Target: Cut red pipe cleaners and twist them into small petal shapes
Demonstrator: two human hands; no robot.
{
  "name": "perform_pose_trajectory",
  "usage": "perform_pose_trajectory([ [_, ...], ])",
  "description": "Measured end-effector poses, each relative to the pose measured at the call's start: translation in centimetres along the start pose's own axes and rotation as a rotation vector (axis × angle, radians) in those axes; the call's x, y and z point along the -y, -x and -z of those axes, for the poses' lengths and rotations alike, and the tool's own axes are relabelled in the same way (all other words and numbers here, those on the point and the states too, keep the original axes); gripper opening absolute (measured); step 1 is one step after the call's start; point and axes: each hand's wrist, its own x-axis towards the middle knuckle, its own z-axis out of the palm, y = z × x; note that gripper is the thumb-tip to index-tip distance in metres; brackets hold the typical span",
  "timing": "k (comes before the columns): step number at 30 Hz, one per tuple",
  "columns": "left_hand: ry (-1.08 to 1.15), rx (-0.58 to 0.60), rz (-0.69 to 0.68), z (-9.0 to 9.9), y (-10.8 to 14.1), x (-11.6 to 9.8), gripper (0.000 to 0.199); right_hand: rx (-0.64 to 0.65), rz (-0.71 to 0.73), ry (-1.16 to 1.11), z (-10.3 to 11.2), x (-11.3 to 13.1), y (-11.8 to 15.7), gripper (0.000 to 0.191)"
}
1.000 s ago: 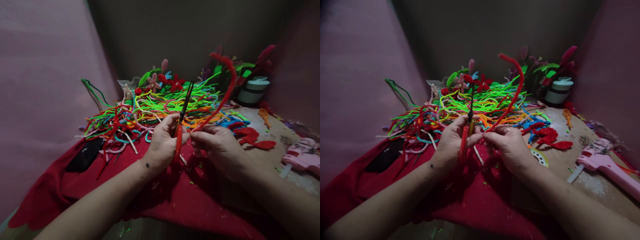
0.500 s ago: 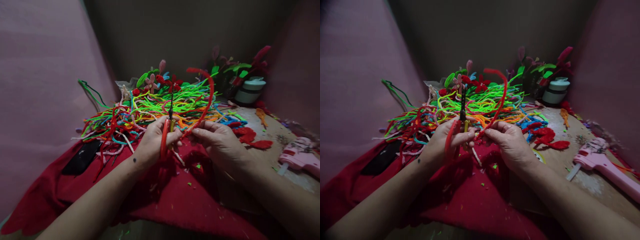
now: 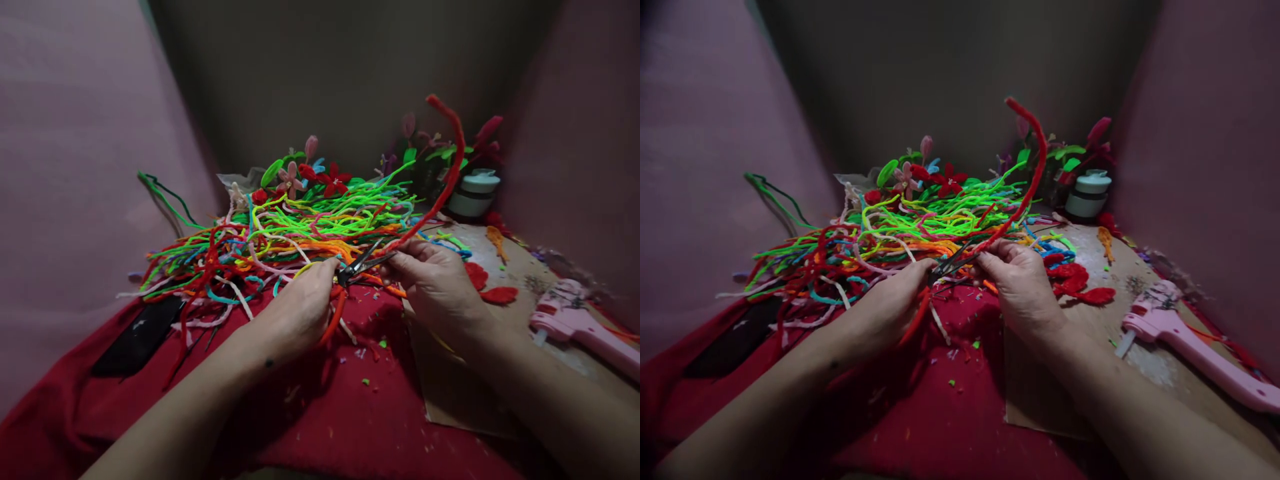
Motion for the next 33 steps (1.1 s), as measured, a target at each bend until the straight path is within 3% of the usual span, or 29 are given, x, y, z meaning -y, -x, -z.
perform_pose_trajectory([
  [7, -0.015, -0.01, -0.004, -0.4, 0.1, -0.1, 0.033, 0.007, -0.042, 0.005, 0.1, -0.1, 0.0, 0.011],
  [21, -0.069, -0.009, 0.019, -1.2, 0.2, -0.2, 0.044, -0.016, -0.098, -0.008, -0.2, 0.0, 0.3, 0.012],
  [33, -0.064, 0.022, 0.064, -1.0, 0.2, -0.7, 0.036, -0.012, -0.121, -0.006, 0.0, 0.0, 0.3, 0.01],
])
